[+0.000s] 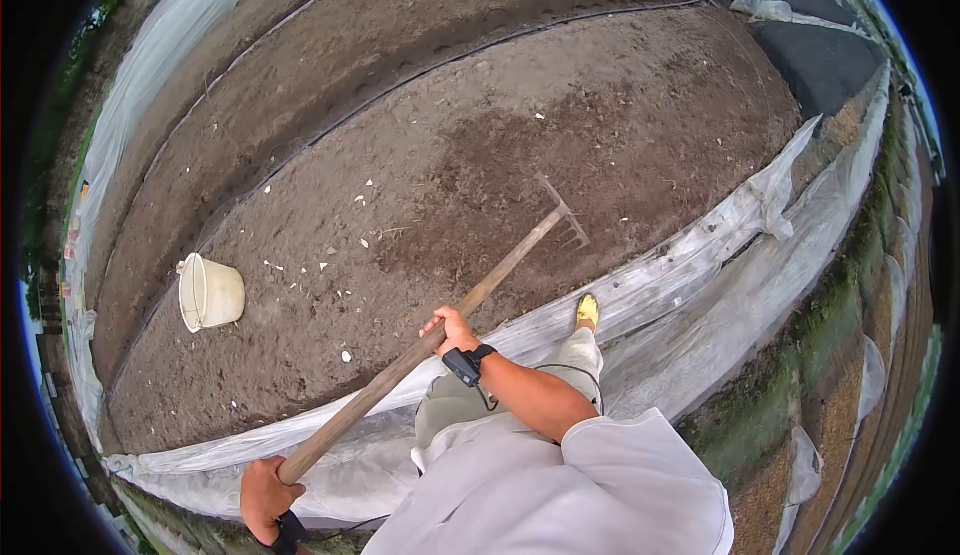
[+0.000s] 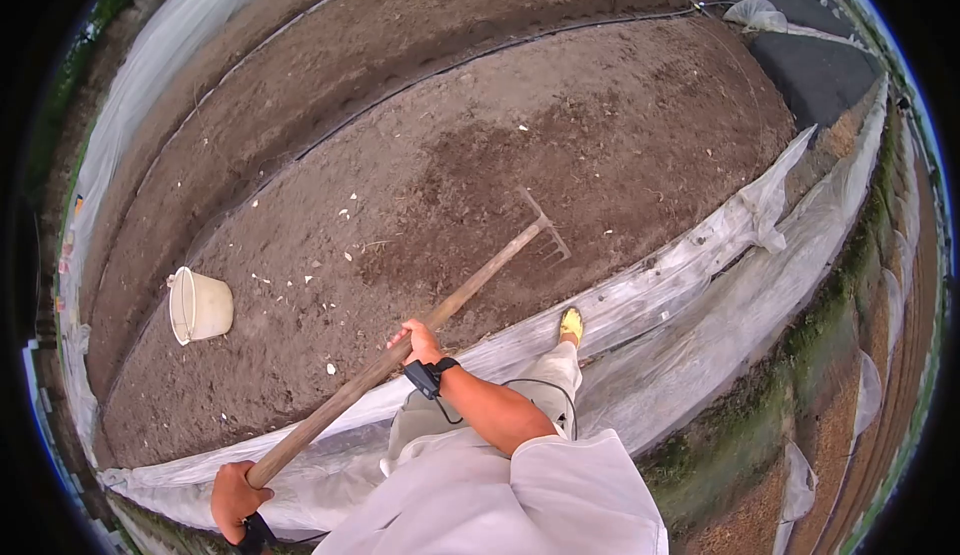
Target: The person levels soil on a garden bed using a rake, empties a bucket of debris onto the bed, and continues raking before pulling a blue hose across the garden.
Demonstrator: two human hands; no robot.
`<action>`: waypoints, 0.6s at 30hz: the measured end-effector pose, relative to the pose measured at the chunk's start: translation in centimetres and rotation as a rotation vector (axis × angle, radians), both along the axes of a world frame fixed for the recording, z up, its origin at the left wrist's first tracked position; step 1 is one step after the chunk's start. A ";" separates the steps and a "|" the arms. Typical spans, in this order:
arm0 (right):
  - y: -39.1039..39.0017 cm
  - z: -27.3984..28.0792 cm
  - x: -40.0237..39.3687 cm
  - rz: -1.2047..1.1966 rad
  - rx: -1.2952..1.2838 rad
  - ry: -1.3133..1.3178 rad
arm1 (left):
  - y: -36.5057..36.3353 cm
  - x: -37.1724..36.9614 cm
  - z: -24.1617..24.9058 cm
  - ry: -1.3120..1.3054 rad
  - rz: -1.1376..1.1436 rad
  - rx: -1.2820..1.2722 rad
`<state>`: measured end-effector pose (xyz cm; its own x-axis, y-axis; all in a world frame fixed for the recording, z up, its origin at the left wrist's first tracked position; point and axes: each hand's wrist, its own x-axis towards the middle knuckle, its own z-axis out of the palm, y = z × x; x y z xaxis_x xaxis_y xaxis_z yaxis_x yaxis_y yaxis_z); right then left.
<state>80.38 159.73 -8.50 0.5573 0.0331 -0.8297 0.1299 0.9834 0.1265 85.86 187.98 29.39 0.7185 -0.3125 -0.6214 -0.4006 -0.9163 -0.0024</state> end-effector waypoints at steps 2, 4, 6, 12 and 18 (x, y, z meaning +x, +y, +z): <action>-3.6 -0.3 -4.5 -0.121 -0.099 0.107 | -0.8 1.2 -5.2 0.013 -0.242 0.047; -6.8 -1.8 -9.7 -0.196 -0.190 0.221 | -3.1 0.6 -9.1 -0.001 -0.389 -0.043; -9.5 -3.9 -14.6 -0.252 -0.162 0.346 | -4.7 -1.0 -11.7 -0.006 -0.402 -0.141; -3.9 -9.7 -14.5 -0.105 -0.148 0.334 | -2.8 -1.9 -9.9 -0.062 -0.376 -0.094; 17.5 -2.1 6.1 0.243 0.010 -0.116 | 4.7 -0.7 8.8 -0.463 -0.158 0.177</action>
<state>86.49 177.21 -10.60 0.6233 0.1858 -0.7596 -0.1260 0.9825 0.1370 85.20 192.65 38.16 0.8830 -0.3589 -0.3026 -0.4547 -0.8141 -0.3613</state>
